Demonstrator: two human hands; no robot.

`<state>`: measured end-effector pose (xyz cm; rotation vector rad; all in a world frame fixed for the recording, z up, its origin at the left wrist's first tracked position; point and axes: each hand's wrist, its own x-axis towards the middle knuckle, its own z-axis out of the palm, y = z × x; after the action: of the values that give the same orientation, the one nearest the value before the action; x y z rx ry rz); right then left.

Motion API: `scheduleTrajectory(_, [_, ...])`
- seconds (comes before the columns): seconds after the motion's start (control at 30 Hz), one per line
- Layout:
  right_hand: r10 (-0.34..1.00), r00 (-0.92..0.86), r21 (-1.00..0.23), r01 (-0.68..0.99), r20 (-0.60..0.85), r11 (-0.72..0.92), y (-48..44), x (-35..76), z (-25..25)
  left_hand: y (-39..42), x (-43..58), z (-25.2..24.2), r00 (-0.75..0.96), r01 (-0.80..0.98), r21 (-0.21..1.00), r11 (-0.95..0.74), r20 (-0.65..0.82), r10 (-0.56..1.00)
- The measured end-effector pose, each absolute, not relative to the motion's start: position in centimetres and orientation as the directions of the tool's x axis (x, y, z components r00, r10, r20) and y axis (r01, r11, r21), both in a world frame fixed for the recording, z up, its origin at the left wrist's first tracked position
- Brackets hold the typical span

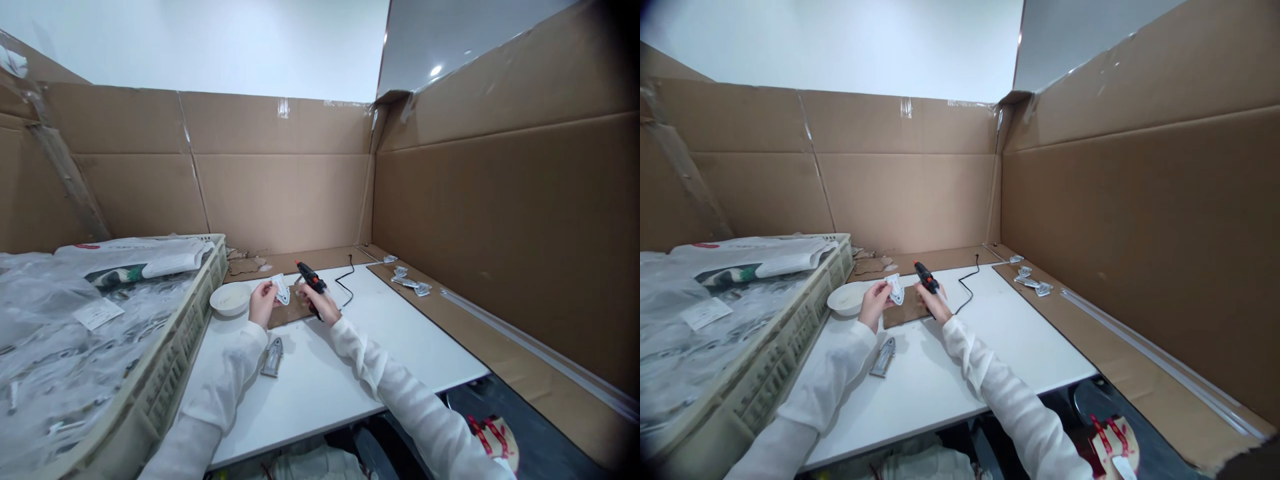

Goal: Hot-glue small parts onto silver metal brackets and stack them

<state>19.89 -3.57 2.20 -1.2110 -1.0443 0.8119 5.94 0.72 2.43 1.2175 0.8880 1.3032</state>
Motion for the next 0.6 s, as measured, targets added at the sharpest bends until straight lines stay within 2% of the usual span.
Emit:
scheduleTrajectory(0.13, [0.978,0.069,-0.972,-0.113,0.198,0.204,-3.3,19.4,1.9,0.7,6.1,2.3,0.128,-0.334,0.942,-0.034,0.081,0.988])
scheduleTrajectory(0.27, [0.977,-0.01,-0.957,-0.208,0.211,0.205,-3.0,19.5,1.6,0.4,6.4,2.4,0.197,-0.348,0.937,0.029,0.042,0.979])
scheduleTrajectory(0.43, [0.989,0.046,-0.917,-0.37,0.142,0.149,-2.5,20.4,1.9,0.2,6.5,2.9,0.18,-0.234,0.972,-0.012,0.056,0.982])
scheduleTrajectory(0.6, [0.974,0.183,-0.891,-0.41,0.131,0.196,-2.4,23.5,3.2,1.2,5.8,2.9,0.207,-0.057,0.996,-0.07,0.08,0.975])
